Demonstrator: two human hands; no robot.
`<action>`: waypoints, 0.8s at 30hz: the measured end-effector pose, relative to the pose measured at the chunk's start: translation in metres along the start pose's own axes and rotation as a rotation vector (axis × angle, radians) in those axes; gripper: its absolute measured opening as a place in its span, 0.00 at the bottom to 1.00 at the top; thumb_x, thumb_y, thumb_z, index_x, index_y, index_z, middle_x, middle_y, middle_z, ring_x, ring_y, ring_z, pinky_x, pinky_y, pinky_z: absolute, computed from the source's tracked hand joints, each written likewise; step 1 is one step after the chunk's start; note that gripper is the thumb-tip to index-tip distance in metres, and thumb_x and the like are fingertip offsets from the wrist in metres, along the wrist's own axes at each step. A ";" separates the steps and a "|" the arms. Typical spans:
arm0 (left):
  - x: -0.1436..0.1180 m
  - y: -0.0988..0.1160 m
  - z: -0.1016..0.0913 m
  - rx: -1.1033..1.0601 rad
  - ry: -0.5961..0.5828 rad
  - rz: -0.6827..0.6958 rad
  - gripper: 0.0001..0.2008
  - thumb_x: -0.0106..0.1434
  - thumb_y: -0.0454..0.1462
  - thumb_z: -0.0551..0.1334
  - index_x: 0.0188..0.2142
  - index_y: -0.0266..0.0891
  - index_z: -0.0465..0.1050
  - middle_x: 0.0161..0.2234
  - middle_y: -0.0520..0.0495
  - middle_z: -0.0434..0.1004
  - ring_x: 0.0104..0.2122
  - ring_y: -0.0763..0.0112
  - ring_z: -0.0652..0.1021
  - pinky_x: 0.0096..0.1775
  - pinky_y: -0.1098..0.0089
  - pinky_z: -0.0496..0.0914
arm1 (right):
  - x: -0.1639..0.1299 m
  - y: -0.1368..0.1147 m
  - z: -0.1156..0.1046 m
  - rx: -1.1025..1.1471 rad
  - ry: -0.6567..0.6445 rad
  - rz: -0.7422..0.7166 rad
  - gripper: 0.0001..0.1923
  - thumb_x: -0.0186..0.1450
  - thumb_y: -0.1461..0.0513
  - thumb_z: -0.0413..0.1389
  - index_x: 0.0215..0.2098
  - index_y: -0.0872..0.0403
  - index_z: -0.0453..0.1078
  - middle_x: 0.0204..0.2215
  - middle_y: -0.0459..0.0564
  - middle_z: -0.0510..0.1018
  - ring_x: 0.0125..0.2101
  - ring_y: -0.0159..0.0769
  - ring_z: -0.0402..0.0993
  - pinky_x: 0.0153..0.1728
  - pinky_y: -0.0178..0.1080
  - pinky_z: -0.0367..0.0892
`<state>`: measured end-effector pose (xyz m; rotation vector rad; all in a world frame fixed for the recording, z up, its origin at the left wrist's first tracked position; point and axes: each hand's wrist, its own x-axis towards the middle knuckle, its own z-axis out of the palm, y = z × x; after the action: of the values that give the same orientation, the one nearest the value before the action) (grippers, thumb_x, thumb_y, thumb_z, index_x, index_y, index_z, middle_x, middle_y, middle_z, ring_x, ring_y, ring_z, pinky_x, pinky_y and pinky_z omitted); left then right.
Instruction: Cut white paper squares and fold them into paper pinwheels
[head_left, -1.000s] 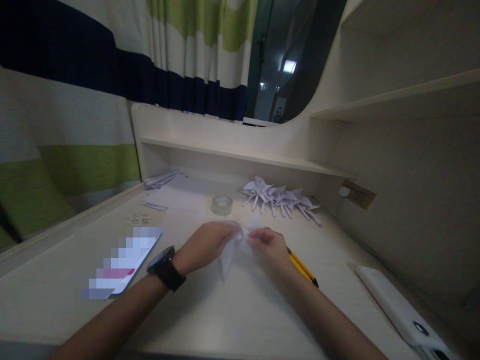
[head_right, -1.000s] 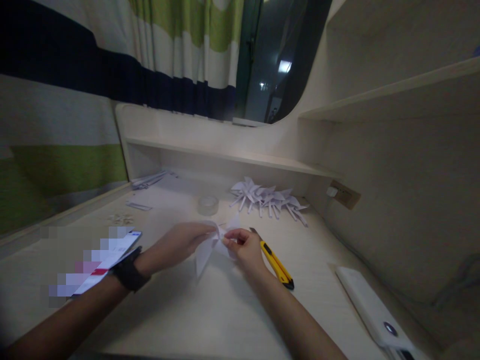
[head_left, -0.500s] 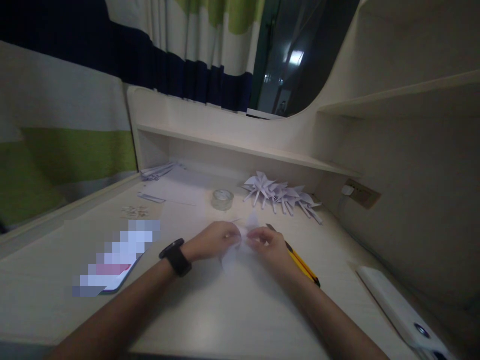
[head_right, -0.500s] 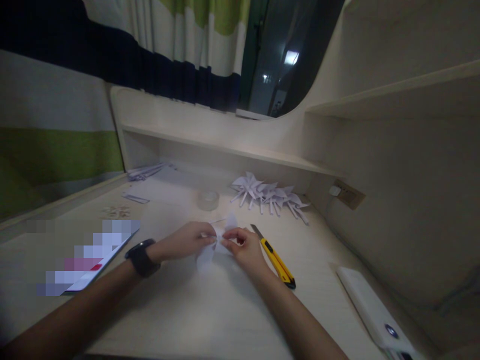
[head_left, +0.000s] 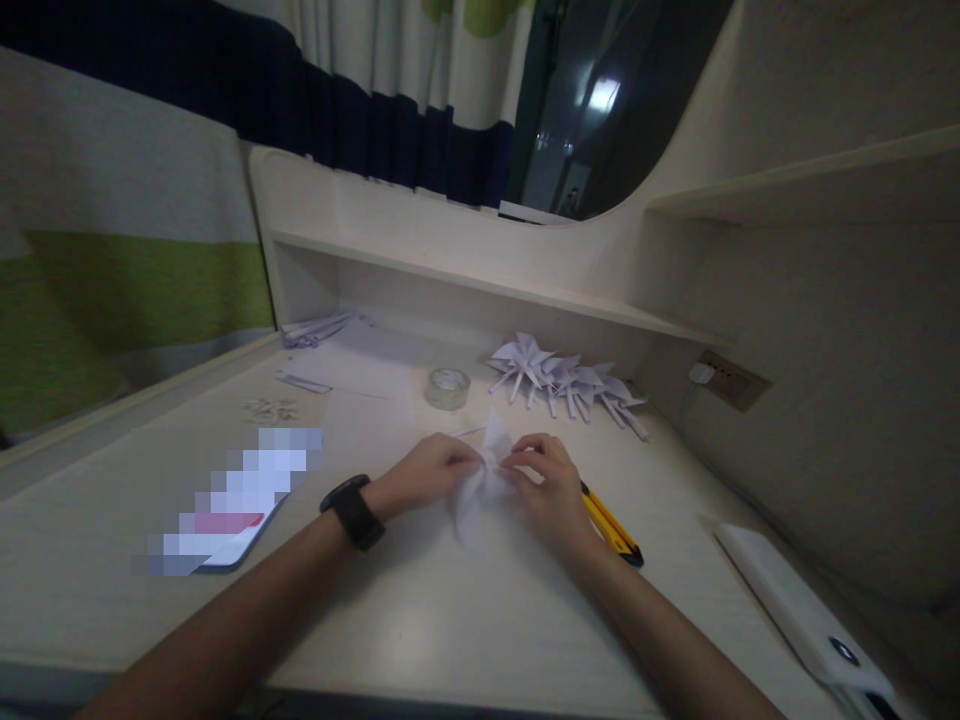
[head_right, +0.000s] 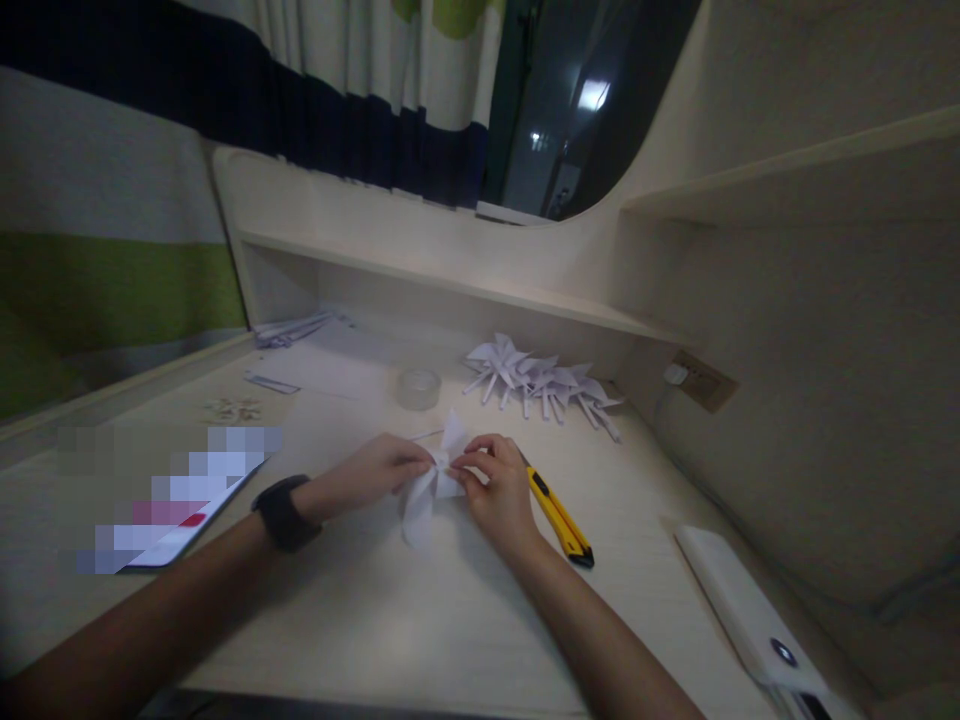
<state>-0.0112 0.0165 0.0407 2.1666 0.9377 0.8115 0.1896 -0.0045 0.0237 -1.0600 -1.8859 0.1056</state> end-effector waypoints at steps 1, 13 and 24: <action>0.000 -0.001 0.001 -0.004 0.003 -0.002 0.14 0.59 0.35 0.54 0.18 0.37 0.70 0.16 0.54 0.65 0.20 0.73 0.67 0.24 0.74 0.57 | 0.000 0.000 0.000 -0.002 -0.009 -0.001 0.02 0.58 0.63 0.61 0.29 0.49 0.75 0.34 0.49 0.74 0.38 0.39 0.68 0.40 0.42 0.63; 0.003 -0.006 0.004 0.049 0.021 -0.019 0.12 0.57 0.34 0.55 0.18 0.35 0.69 0.17 0.53 0.66 0.20 0.74 0.67 0.25 0.74 0.57 | 0.000 -0.003 0.001 0.104 -0.065 0.027 0.03 0.59 0.65 0.58 0.28 0.52 0.71 0.32 0.49 0.73 0.37 0.39 0.68 0.40 0.41 0.63; 0.002 -0.006 0.009 0.057 0.058 -0.080 0.11 0.56 0.33 0.55 0.21 0.35 0.73 0.18 0.51 0.71 0.23 0.72 0.69 0.27 0.74 0.58 | -0.002 -0.003 -0.002 -0.043 -0.097 -0.062 0.03 0.60 0.66 0.57 0.31 0.52 0.72 0.32 0.49 0.71 0.37 0.39 0.67 0.39 0.42 0.62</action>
<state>-0.0056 0.0189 0.0317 2.1485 1.0822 0.8223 0.1894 -0.0087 0.0249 -1.0407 -2.0146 0.0828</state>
